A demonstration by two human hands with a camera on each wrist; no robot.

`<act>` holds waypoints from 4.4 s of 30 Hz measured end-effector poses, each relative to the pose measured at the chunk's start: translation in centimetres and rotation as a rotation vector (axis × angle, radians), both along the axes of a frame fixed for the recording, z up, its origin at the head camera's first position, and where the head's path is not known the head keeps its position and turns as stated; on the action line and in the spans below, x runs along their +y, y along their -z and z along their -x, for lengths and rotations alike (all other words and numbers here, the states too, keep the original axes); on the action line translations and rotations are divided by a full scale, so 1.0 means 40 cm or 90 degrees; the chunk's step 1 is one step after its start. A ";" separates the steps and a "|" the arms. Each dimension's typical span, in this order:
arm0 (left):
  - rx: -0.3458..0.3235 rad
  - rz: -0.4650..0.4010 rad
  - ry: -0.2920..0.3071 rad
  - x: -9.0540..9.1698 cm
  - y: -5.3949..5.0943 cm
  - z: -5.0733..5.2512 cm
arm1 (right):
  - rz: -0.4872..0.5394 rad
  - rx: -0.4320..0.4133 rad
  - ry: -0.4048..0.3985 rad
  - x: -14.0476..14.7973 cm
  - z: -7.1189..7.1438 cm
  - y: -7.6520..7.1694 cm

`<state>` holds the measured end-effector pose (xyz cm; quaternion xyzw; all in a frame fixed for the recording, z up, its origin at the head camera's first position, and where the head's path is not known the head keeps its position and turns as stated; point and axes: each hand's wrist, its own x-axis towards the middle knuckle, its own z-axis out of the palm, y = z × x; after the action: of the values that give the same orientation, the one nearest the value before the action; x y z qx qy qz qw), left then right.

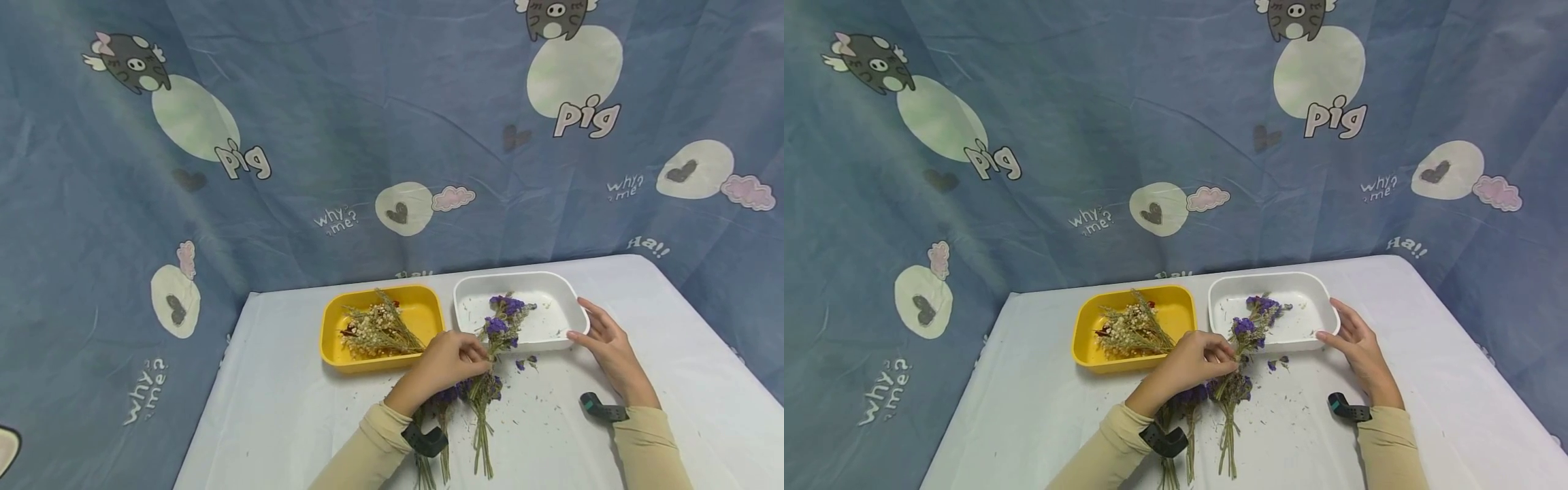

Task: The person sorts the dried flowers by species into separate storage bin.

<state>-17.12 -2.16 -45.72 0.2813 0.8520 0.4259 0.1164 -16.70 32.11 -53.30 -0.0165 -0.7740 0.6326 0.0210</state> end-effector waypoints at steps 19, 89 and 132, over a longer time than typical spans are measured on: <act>0.083 0.184 0.006 0.048 -0.061 0.161 | -0.009 -0.019 0.009 0.003 0.003 0.001; 0.087 0.255 0.050 0.128 -0.082 0.160 | -0.016 -0.036 0.007 0.003 0.006 -0.003; 0.090 0.178 -0.041 0.027 0.075 -0.135 | -0.004 -0.021 0.007 0.002 0.008 0.006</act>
<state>-11.71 -1.10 -48.72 0.2643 0.9176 0.2858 0.0807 -17.00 32.21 -53.54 -0.0311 -0.7759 0.6299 0.0122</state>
